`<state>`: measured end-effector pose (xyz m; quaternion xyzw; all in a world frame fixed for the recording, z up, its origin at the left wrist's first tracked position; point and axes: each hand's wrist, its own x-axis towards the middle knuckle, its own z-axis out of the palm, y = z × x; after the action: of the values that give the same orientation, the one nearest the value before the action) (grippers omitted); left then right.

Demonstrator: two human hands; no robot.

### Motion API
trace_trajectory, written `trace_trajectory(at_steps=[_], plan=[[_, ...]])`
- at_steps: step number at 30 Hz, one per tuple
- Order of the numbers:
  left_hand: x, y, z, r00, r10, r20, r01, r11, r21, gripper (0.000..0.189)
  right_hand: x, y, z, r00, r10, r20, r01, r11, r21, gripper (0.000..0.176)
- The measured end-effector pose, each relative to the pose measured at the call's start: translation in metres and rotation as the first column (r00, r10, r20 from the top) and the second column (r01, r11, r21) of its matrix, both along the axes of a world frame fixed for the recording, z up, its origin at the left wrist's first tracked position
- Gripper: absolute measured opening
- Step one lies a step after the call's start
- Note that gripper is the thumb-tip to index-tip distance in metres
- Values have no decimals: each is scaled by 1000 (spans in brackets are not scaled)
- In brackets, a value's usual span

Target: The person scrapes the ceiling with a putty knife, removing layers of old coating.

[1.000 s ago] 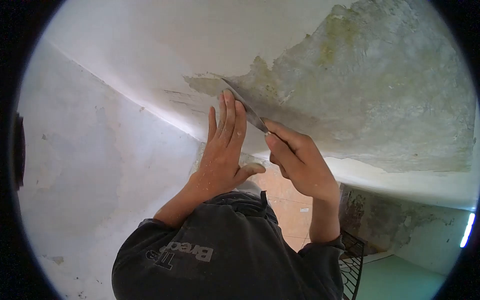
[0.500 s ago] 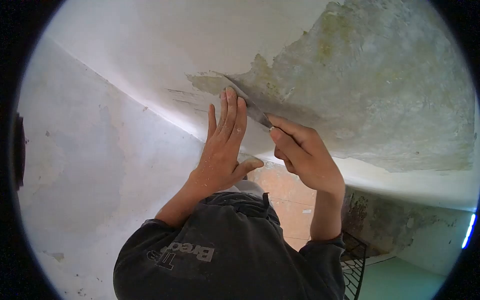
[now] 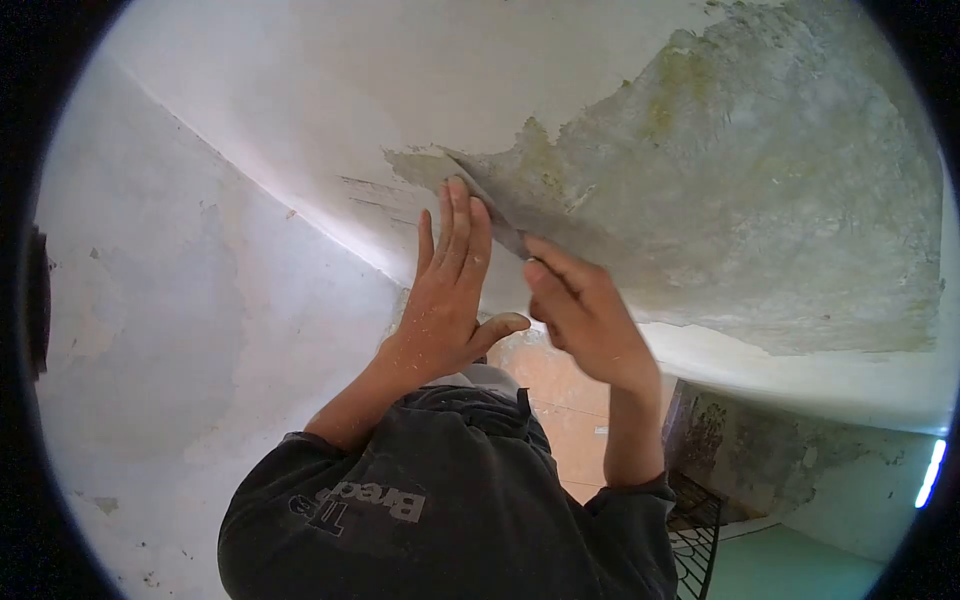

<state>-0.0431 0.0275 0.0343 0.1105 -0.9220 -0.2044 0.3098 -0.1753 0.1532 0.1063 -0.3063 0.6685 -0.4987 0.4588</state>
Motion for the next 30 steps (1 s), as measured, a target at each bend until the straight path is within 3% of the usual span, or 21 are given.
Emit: trace_trajectory(at_steps=[2, 3, 7, 12, 15, 18, 19, 22, 24, 27, 30], plan=[[3, 0, 4, 999, -14, 41, 15, 1000, -14, 107, 4, 0, -1, 998, 58, 26, -56, 995, -82, 42], [6, 0, 5, 996, -25, 85, 27, 999, -23, 107, -2, 6, -3, 999, -4, 46, 4, 1000, -7, 42], [4, -2, 0, 999, -20, 39, 21, 999, -29, 106, 10, -5, -5, 1000, 4, -8, -5, 999, -44, 42], [4, -4, 0, 994, -39, 105, 42, 999, -33, 105, -9, 4, -1, 999, 29, 40, -28, 999, -15, 43], [5, 0, 2, 999, -41, 1, 41, 999, 13, 101, 2, 4, 1, 1000, 19, 6, -19, 1000, -25, 44], [3, -4, 2, 996, -50, 77, 51, 999, -17, 104, -3, 3, -1, 1000, -18, -5, 18, 1000, -2, 44], [3, -2, 1, 996, -48, 75, 49, 999, -16, 104, 3, -1, -8, 997, -5, 76, 11, 998, -67, 44], [7, -5, 2, 998, -52, 23, 52, 999, 4, 104, -3, 8, 0, 996, -28, 82, 29, 999, -14, 43], [5, -6, 6, 992, -53, 114, 57, 998, -31, 105, -8, 3, -1, 995, 75, 69, -68, 993, -99, 42], [4, -2, 1, 999, -37, -22, 37, 999, 27, 105, 10, -2, 1, 999, 10, 33, -7, 996, -87, 41], [4, -6, 3, 998, -43, 47, 45, 999, -30, 107, -3, 0, -2, 996, -8, 85, 13, 998, -63, 42]])
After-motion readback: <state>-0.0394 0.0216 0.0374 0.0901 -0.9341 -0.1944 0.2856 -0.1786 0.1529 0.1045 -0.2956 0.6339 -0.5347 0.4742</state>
